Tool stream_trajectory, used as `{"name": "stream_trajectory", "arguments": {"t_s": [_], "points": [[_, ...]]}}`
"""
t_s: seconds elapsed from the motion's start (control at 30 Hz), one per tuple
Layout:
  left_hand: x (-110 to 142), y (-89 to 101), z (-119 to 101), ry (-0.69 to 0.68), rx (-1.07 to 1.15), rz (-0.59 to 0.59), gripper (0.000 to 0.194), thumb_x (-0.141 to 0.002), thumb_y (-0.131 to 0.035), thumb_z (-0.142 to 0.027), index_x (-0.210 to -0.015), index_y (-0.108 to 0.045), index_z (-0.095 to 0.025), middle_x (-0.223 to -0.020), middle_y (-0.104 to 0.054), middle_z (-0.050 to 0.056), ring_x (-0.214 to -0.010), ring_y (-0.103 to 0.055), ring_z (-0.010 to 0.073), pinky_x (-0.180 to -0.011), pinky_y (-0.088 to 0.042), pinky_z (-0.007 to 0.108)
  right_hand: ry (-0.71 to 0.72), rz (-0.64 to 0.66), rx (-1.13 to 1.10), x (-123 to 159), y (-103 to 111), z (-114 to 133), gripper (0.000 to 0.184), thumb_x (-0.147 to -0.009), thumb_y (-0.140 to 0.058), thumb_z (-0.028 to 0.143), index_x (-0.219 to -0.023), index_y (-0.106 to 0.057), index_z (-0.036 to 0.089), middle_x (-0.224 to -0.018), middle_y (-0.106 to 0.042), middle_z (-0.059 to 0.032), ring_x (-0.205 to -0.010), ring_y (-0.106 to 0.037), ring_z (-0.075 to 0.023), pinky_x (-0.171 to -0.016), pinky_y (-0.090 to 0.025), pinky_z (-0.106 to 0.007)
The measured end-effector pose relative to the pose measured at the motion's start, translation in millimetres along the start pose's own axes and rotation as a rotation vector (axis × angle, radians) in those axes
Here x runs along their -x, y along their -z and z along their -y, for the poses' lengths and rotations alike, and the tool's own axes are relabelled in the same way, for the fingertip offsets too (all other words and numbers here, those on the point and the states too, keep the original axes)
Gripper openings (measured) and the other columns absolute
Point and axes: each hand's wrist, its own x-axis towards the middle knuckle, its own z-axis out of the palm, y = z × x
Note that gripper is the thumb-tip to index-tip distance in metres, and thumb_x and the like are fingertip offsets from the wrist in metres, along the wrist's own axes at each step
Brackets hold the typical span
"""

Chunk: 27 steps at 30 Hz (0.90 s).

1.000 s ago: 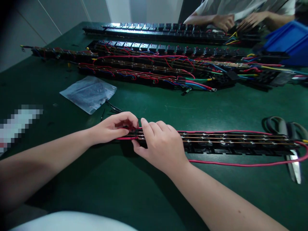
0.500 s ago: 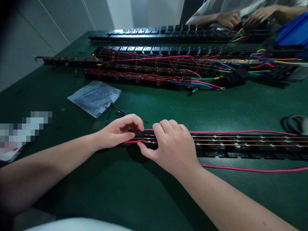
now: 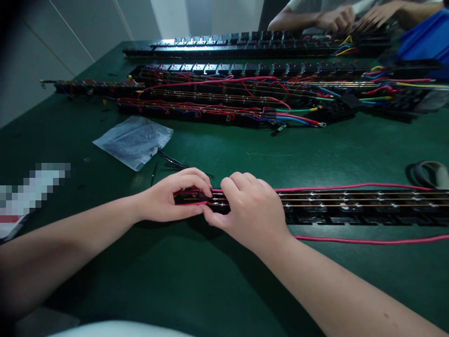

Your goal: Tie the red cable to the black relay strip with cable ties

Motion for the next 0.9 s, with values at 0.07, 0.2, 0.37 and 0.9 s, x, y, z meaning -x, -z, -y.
{"name": "stream_trajectory", "arguments": {"t_s": [0.07, 0.2, 0.37, 0.9], "points": [[0.8, 0.9, -0.3, 0.008, 0.027, 0.001, 0.019, -0.086, -0.061, -0.02, -0.105, -0.061, -0.018, -0.107, -0.061, 0.009, -0.105, -0.057, 0.0202, -0.097, -0.047, 0.036, 0.001, -0.007, 0.003, 0.4, -0.5, 0.3, 0.037, -0.083, -0.059, 0.053, -0.07, -0.055, 0.019, -0.069, -0.058, -0.0055, -0.063, -0.052, -0.019, -0.054, -0.033, -0.032], [3.2, 0.4, 2.4, 0.089, 0.084, -0.039, 0.023, -0.084, -0.057, -0.013, -0.106, -0.059, -0.018, -0.108, -0.059, 0.008, -0.099, -0.058, 0.0187, -0.088, -0.05, 0.032, 0.015, -0.018, 0.008, 1.2, -1.2, 0.8, 0.042, -0.085, -0.057, 0.057, -0.068, -0.056, 0.018, -0.068, -0.058, -0.0051, -0.06, -0.052, -0.0177, -0.053, -0.033, -0.031], [4.5, -3.8, 7.2, 0.17, 0.174, -0.119, 0.02, -0.085, -0.058, -0.013, -0.105, -0.058, -0.016, -0.104, -0.056, 0.005, -0.088, -0.059, 0.0125, -0.079, -0.051, 0.024, 0.037, -0.038, -0.006, 3.6, -1.6, -0.8, 0.043, -0.087, -0.059, 0.056, -0.069, -0.059, 0.017, -0.072, -0.06, -0.0056, -0.063, -0.055, -0.017, -0.054, -0.035, -0.03], [1.3, -5.7, 6.4, 0.327, 0.268, -0.258, 0.016, -0.08, -0.068, -0.016, -0.094, -0.061, -0.016, -0.094, -0.065, 0.001, -0.079, -0.066, 0.0102, -0.073, -0.055, 0.021, 0.119, 0.008, -0.111, 3.9, -3.1, 0.6, 0.041, -0.094, -0.053, 0.048, -0.101, -0.067, 0.009, -0.097, -0.073, -0.014, -0.081, -0.067, -0.025, -0.067, -0.048, -0.035]]}}
